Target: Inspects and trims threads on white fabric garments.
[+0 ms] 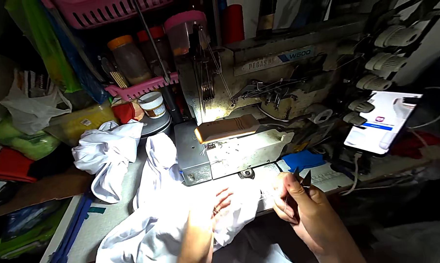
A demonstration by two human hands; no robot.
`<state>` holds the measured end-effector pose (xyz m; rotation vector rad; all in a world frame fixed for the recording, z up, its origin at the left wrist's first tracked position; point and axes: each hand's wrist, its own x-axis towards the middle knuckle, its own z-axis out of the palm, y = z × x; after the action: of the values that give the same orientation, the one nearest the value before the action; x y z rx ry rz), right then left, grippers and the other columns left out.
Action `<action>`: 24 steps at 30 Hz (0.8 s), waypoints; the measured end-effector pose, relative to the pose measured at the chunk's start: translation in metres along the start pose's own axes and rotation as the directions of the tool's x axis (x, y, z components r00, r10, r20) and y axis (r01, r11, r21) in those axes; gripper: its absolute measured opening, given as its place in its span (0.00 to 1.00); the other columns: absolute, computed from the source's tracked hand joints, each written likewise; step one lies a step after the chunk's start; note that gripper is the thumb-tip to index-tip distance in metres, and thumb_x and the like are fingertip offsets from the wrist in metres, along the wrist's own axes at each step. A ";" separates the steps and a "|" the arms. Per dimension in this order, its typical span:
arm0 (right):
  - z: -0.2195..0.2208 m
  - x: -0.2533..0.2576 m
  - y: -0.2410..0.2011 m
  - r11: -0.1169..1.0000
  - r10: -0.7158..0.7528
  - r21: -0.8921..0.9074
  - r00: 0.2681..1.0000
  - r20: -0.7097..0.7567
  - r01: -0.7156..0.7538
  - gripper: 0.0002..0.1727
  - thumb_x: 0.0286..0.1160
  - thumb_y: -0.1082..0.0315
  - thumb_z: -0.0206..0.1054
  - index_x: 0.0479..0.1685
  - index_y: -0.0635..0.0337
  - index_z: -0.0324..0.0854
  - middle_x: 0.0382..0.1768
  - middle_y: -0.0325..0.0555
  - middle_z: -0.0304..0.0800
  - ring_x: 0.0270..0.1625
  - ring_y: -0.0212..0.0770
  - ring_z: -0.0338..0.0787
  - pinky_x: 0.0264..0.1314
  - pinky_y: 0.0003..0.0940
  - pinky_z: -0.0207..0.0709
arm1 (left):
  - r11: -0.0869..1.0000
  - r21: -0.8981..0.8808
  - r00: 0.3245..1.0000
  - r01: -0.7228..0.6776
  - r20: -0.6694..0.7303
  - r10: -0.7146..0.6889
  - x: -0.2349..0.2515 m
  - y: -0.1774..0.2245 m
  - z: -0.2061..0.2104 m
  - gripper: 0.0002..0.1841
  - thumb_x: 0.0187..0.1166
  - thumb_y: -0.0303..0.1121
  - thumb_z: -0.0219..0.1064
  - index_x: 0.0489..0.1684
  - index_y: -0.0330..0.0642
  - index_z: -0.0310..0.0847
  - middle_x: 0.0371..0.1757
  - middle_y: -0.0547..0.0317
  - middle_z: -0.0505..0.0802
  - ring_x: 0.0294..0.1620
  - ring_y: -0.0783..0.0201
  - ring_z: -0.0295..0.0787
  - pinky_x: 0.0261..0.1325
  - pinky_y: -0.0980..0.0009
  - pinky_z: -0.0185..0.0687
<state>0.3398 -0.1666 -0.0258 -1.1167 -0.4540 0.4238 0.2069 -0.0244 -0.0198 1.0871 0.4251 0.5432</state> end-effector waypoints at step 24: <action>-0.025 0.002 -0.028 0.956 0.030 0.258 0.925 0.380 -0.137 0.20 0.80 0.45 0.65 0.23 0.46 0.81 0.14 0.21 0.66 0.12 0.14 0.62 0.13 0.09 0.58 | 0.171 0.848 0.845 -0.502 0.440 0.303 -0.025 0.018 -0.029 0.18 0.86 0.47 0.62 0.53 0.47 0.94 0.47 0.54 0.96 0.47 0.61 0.93 0.48 0.61 0.87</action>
<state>0.3583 -0.1949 -0.0092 -0.7800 -0.6581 0.7607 0.1667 -0.0126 -0.0132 2.5154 0.2631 0.6633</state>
